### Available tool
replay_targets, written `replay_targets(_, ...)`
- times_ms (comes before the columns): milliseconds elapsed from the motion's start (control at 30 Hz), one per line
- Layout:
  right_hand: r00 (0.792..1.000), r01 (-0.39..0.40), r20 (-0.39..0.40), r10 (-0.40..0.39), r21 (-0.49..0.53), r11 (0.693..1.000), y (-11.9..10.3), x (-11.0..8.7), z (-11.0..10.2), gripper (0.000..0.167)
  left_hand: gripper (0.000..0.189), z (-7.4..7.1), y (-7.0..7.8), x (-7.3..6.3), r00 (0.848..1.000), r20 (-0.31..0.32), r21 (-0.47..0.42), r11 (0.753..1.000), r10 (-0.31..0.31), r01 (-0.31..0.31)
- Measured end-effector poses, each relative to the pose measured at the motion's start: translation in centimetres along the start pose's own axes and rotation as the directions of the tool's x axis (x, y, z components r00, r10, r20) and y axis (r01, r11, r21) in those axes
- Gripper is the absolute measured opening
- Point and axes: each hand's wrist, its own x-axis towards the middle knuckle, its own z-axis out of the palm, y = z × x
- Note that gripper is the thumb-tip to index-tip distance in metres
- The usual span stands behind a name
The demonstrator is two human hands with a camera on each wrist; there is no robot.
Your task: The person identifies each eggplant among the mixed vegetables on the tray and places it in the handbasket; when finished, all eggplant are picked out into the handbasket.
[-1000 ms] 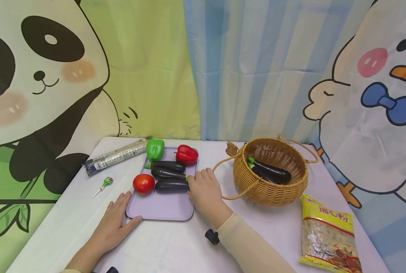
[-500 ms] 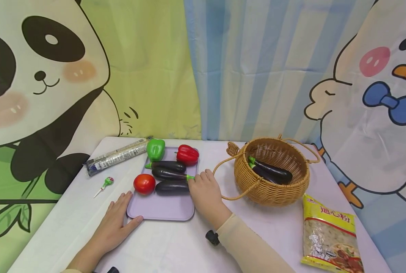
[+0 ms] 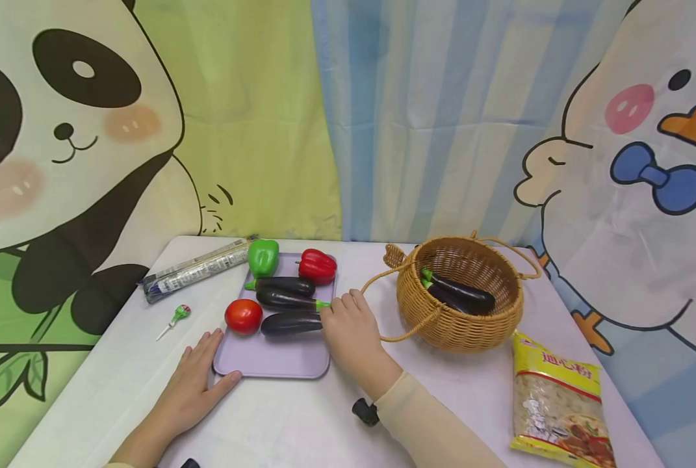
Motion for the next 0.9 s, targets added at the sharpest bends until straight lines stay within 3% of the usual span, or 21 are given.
replay_targets(400, 0.998, -0.058, 0.023, 0.057, 0.043, 0.997, 0.6, -1.2, -2.2, 0.03, 0.1, 0.2, -0.4, 0.1, 1.0, 0.004, 0.001, 1.0, 0.004, -0.004)
replay_targets(900, 0.993, -0.075, -0.089, 0.08, 0.063, 0.995, 1.4, -2.2, -4.5, 0.025, 0.1, 0.2, -0.4, 0.2, 1.0, -0.006, 0.006, 1.0, 0.009, -0.009)
